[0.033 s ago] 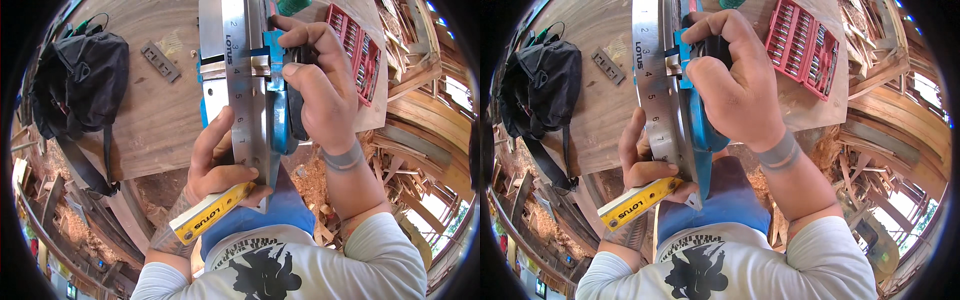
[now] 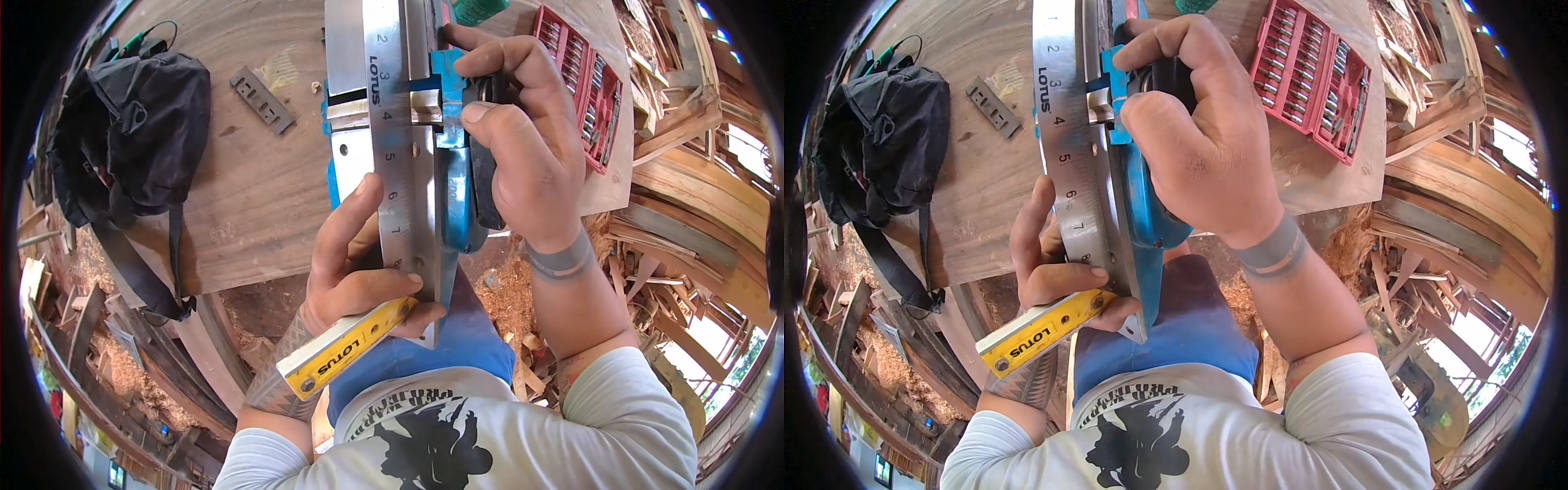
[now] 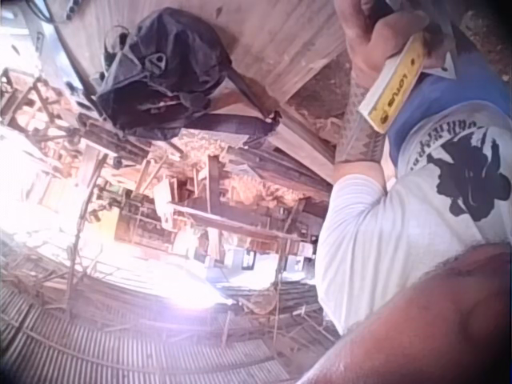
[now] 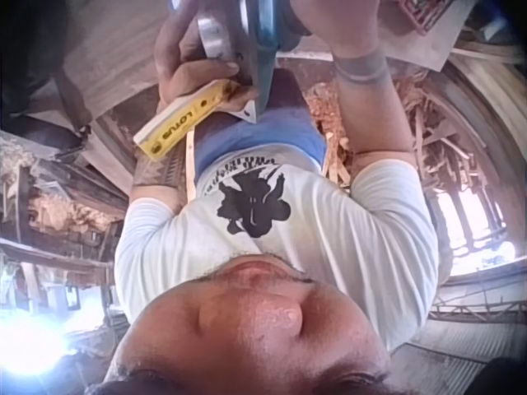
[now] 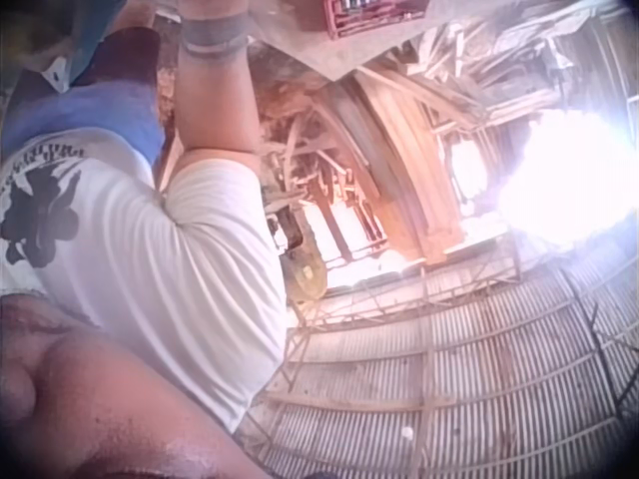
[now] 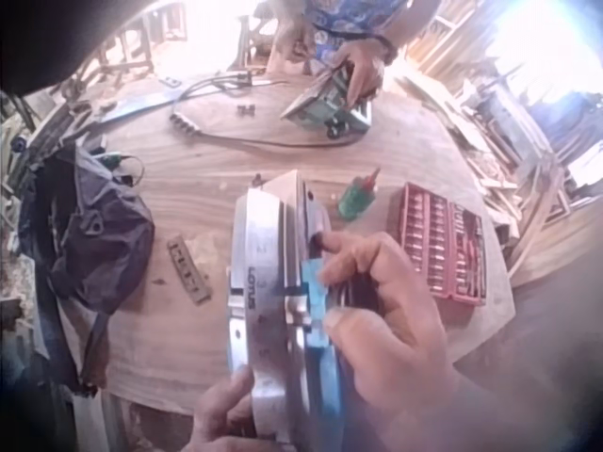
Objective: The person uses a metal square to check the alignment of an electric planer and adjusts its components by hand on a workbench.
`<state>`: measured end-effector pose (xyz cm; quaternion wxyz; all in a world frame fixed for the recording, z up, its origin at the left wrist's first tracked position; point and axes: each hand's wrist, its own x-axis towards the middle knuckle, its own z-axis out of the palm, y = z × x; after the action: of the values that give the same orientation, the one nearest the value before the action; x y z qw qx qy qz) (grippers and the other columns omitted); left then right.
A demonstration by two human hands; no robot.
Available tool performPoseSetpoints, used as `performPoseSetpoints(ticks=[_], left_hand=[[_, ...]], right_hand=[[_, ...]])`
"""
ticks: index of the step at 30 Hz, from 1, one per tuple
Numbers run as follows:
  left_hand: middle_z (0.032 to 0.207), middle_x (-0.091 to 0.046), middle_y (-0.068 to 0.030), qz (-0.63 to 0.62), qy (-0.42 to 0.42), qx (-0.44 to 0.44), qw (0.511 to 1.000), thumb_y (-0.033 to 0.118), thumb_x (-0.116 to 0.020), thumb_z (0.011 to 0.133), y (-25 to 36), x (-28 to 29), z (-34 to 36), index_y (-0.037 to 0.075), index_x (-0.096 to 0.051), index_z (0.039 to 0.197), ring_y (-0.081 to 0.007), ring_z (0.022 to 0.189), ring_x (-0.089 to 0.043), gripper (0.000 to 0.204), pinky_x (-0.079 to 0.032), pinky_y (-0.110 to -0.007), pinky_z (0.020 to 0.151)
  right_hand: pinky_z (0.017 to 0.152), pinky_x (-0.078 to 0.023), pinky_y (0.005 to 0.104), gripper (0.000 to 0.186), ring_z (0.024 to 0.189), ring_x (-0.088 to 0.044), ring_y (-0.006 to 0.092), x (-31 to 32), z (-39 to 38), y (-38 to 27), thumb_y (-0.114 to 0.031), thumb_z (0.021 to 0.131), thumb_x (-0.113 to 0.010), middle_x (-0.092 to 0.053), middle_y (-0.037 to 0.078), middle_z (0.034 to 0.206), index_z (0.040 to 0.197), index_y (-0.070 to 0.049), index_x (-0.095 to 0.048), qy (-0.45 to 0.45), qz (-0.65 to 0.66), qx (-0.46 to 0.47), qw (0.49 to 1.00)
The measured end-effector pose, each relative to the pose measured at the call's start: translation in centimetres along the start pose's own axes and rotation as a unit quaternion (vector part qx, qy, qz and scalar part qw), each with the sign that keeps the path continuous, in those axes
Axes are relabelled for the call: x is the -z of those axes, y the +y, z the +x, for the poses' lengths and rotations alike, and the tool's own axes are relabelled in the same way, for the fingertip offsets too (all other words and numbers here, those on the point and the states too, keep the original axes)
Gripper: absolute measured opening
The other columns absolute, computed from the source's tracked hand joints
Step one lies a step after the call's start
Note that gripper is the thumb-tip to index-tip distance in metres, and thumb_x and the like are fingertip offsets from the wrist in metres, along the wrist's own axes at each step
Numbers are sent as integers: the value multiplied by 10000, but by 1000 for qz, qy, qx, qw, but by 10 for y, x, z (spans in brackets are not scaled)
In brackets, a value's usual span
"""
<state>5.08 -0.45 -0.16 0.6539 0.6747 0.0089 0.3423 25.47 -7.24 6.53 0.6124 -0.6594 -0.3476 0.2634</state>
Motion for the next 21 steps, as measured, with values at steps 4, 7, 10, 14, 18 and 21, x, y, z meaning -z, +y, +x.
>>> performPoseSetpoints(ticks=[4,7,10,14,18,21], left_hand=[[1706,-224,-283,-24,20,5,999,137,-978,770,2,-4,0,97,-631,1051,-543,1396,-546,448,-562,-516,1099],[1696,-243,-306,-45,33,8,998,77,-971,759,5,-4,1,69,-662,1041,-561,1402,-534,418,-588,-489,1062],[1706,-234,-275,-23,20,9,999,132,-983,760,3,-1,-1,105,-637,1050,-537,1390,-555,453,-564,-504,1101],[1711,-232,-249,12,4,10,1000,218,-999,761,3,1,-1,140,-614,1056,-515,1385,-569,491,-544,-515,1134],[1683,-258,-323,-45,24,-10,999,156,-982,768,-1,-1,-2,54,-697,1012,-571,1429,-498,389,-562,-495,1092],[1673,-272,-331,-44,26,-10,999,234,-986,775,-3,1,-6,37,-716,1020,-579,1446,-472,414,-533,-500,1121]], right_hand=[[1050,-461,293,316,1226,-583,170,1,2,3,25,924,-502,-575,220,1453,1221,89,-583,-16,-53,49,997],[1037,-468,283,312,1227,-581,169,1,1,5,27,927,-506,-573,215,1454,1221,92,-589,-13,-59,63,996],[1025,-478,280,309,1220,-582,156,2,-1,2,32,931,-505,-577,214,1453,1222,90,-588,-9,-42,34,998],[969,-507,254,292,1155,-603,125,2,-2,2,34,944,-508,-593,201,1442,1221,80,-590,-9,-39,28,999],[925,-521,229,279,1110,-615,101,0,0,0,28,961,-506,-623,182,1413,1223,66,-593,5,-37,16,999],[942,-507,233,272,1118,-615,102,2,-1,1,20,968,-514,-634,177,1406,1224,54,-597,7,-46,8,999]])
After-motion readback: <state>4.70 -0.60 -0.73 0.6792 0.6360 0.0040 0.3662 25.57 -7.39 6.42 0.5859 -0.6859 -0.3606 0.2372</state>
